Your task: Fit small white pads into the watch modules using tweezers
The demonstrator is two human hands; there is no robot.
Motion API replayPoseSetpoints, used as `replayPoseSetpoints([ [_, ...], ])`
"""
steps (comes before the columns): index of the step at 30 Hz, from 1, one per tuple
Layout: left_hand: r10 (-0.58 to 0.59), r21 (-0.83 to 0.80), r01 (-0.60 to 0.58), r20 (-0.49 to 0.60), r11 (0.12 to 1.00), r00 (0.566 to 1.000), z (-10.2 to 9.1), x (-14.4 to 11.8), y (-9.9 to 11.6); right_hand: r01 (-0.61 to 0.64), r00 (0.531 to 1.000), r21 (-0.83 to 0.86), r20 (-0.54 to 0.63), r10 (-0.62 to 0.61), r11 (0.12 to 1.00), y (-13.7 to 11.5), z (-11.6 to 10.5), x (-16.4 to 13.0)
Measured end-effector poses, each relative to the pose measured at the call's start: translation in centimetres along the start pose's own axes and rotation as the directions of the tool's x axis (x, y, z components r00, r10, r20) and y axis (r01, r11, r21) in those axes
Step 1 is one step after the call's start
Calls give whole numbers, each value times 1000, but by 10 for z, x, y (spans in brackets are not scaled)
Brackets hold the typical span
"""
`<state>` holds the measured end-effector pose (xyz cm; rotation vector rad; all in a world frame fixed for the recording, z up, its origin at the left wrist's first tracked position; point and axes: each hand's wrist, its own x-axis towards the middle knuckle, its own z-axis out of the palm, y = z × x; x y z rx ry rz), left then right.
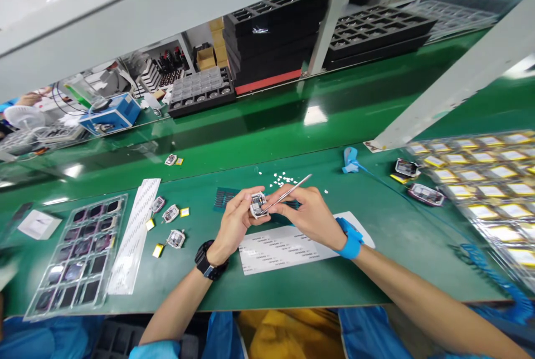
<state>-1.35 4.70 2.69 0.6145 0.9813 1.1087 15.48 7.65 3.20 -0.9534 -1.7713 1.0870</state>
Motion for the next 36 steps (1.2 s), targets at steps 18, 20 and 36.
replayPoseSetpoints([
  [18,-53,-35,55,57,998,997,3,-7,8,-49,999,118,4,49,992,-5,-8,2],
  [20,-39,-43,42,58,998,998,4,-8,7,-20,1000,88,9,19,996,-6,-9,1],
  [36,105,334,-115,48,935,993,-5,2,-16,-386,914,119,186,362,915,25,-27,-23],
])
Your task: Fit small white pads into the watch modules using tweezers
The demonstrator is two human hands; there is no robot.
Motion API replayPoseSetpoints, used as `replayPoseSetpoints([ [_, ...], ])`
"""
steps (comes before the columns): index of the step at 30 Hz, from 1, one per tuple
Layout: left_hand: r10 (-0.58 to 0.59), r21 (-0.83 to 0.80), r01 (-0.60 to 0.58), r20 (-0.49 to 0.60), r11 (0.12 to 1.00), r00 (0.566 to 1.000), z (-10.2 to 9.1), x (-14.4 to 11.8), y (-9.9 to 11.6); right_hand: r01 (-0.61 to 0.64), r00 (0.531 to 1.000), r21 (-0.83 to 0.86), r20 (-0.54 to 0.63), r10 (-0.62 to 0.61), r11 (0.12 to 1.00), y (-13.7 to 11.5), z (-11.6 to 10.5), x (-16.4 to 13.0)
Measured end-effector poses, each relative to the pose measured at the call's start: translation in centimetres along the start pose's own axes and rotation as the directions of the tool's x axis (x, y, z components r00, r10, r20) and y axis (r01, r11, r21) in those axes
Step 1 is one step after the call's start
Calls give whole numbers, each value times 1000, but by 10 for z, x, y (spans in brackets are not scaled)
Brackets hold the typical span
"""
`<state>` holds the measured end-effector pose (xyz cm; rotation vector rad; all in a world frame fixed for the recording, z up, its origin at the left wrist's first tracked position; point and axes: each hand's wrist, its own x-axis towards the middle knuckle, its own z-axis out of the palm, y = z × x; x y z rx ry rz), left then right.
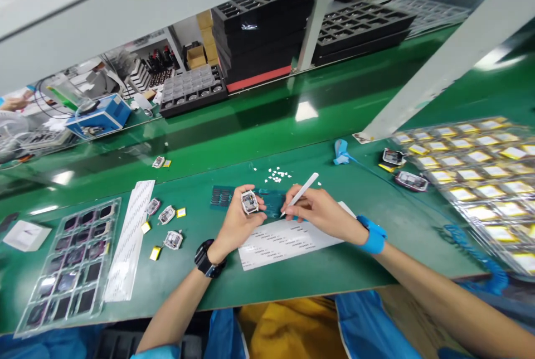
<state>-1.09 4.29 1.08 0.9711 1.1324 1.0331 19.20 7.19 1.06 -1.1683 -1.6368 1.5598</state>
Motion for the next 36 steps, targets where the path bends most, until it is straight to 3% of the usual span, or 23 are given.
replayPoseSetpoints([
  [7,16,323,-47,98,945,995,15,-12,-23,-27,999,-94,38,31,995,20,-21,-17],
  [12,22,379,-56,94,924,995,18,-10,-23,-29,990,-74,136,39,997,23,-30,-13],
  [19,21,511,-88,135,855,991,16,-8,-27,-138,953,39,276,122,990,29,-38,-6],
  [27,2,552,-84,148,830,989,15,-7,-28,-117,934,-109,325,146,987,21,-41,2],
  [36,26,516,-110,166,849,986,13,-6,-30,-164,938,6,312,154,986,25,-44,3],
])
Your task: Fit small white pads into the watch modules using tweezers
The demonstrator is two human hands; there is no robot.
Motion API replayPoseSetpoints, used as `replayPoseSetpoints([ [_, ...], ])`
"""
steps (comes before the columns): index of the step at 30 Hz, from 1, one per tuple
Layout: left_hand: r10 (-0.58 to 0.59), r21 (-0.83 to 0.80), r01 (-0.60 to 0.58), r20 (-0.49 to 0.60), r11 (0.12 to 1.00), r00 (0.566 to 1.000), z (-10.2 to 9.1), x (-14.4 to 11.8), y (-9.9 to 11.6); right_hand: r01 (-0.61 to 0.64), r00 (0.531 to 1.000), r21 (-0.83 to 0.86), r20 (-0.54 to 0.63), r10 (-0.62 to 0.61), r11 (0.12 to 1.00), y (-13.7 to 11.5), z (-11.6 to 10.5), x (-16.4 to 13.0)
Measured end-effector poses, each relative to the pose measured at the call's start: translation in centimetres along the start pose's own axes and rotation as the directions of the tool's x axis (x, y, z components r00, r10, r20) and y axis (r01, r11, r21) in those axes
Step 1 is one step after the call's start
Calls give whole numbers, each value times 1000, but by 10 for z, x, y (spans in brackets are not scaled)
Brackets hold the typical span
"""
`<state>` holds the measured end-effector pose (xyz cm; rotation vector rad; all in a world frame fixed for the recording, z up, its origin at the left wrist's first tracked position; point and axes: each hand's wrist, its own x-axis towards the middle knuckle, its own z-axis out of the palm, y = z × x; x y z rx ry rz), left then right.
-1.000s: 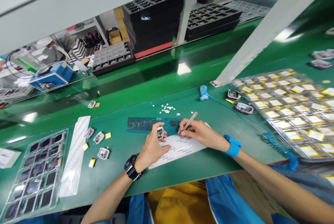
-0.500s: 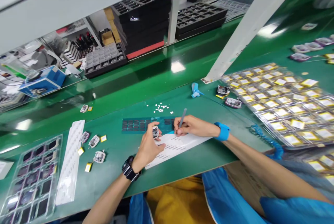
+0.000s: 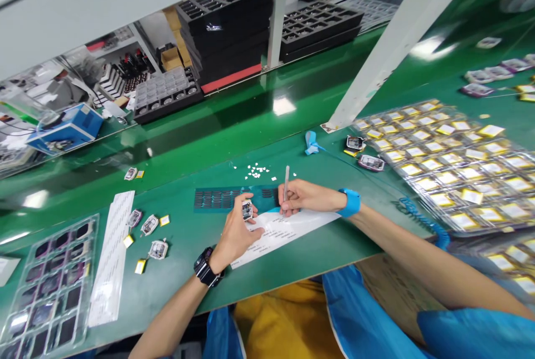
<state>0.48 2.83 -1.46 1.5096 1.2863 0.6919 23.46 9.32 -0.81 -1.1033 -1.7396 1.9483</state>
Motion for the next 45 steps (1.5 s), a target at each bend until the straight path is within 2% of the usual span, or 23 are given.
replayPoseSetpoints([
  [2,-13,-40,13,-13,999,1000,0,0,1,7,1000,68,-17,-6,998,-4,-2,0],
  [5,-32,-198,28,-19,980,999,0,2,2,57,990,153,-138,-36,987,-13,2,2],
  [7,-25,-385,21,-4,923,1000,-2,3,3,119,968,198,-240,-70,973,-22,11,5],
  [9,-4,-557,7,7,831,1000,-6,4,5,184,940,223,-324,-106,957,-31,24,9],
  [11,10,-656,-12,-6,754,1000,-9,3,9,254,907,227,-393,-151,940,-38,39,13],
  [14,24,-699,-70,-76,712,997,-12,0,15,373,831,210,-508,-224,904,-43,62,18],
  [18,64,-676,-165,-172,719,983,-10,-5,21,470,709,120,-642,-293,874,-39,82,20],
  [21,94,-684,-207,-199,700,976,-8,-8,23,480,649,31,-685,-332,877,-35,89,20],
  [24,103,-696,-220,-207,684,973,-8,-9,24,483,609,-25,-709,-356,875,-32,91,21],
  [26,98,-689,-217,-209,692,973,-8,-9,24,478,603,-32,-714,-355,878,-31,91,21],
  [32,83,-651,-196,-200,733,976,-9,-9,28,430,644,-7,-699,-312,903,-32,91,20],
  [39,72,-658,-192,-206,729,976,-8,-10,28,412,637,-1,-715,-289,911,-34,94,20],
  [45,74,-674,-199,-210,711,975,-8,-10,27,443,607,-24,-728,-319,896,-30,96,22],
])
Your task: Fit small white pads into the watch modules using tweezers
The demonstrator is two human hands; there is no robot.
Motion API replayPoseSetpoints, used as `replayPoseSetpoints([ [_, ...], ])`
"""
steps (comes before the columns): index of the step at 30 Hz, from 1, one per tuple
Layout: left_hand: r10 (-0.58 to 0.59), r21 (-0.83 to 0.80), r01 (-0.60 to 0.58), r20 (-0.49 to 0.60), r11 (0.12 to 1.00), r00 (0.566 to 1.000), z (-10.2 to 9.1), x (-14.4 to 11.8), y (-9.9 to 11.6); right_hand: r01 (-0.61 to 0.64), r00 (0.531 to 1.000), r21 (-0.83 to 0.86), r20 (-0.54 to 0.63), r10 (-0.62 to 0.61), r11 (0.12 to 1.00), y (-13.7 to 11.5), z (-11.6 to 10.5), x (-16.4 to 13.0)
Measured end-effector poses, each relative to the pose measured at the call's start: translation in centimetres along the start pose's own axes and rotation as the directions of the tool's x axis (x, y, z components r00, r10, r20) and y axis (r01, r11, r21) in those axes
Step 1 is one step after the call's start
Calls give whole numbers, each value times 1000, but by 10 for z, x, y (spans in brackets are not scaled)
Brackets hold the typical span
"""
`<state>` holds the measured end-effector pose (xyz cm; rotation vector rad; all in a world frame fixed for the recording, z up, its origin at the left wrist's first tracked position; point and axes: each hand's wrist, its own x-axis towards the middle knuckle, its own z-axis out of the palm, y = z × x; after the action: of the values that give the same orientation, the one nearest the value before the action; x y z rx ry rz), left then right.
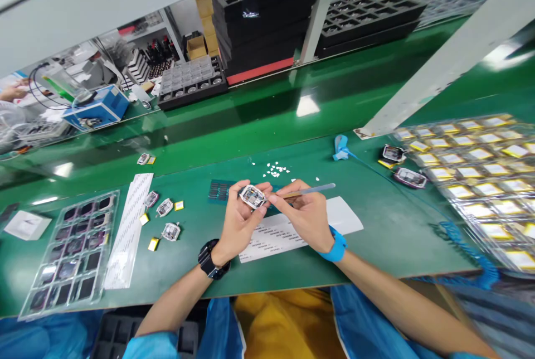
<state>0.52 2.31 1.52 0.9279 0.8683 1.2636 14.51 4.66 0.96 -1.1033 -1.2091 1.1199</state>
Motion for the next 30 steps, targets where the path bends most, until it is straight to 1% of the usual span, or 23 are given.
replayPoseSetpoints([
  [7,8,-12,-8,0,1000,1000,0,0,1,7,1000,-23,9,-7,1000,-1,-1,0],
  [10,-11,-20,11,-2,1000,1000,0,1,1,25,1000,-43,14,-24,999,-4,0,-1],
  [12,-37,-11,37,-25,999,999,-1,1,0,21,999,-60,29,-20,998,-5,0,-1],
  [15,-64,52,68,-89,996,994,-3,2,-3,-42,997,-36,58,44,998,-6,-1,1],
  [17,-65,91,76,-125,993,990,-6,5,-5,-101,994,30,38,100,994,-7,-4,5],
  [19,-49,123,67,-142,990,989,-13,13,-5,-139,990,78,2,139,987,-7,-8,10],
  [22,-16,249,57,-166,967,986,-29,42,4,-151,988,67,-9,152,986,-7,-12,15],
  [23,-9,332,77,-203,940,979,-36,57,9,-151,989,50,3,151,987,-7,-12,16],
  [25,16,403,95,-264,910,964,-53,91,20,-145,989,9,37,144,989,-6,-13,17],
  [28,91,515,138,-394,846,915,-79,139,32,-131,988,-43,81,134,990,-3,-12,18],
  [30,119,591,206,-463,780,878,-96,161,35,-129,986,-57,96,134,990,-1,-12,18],
])
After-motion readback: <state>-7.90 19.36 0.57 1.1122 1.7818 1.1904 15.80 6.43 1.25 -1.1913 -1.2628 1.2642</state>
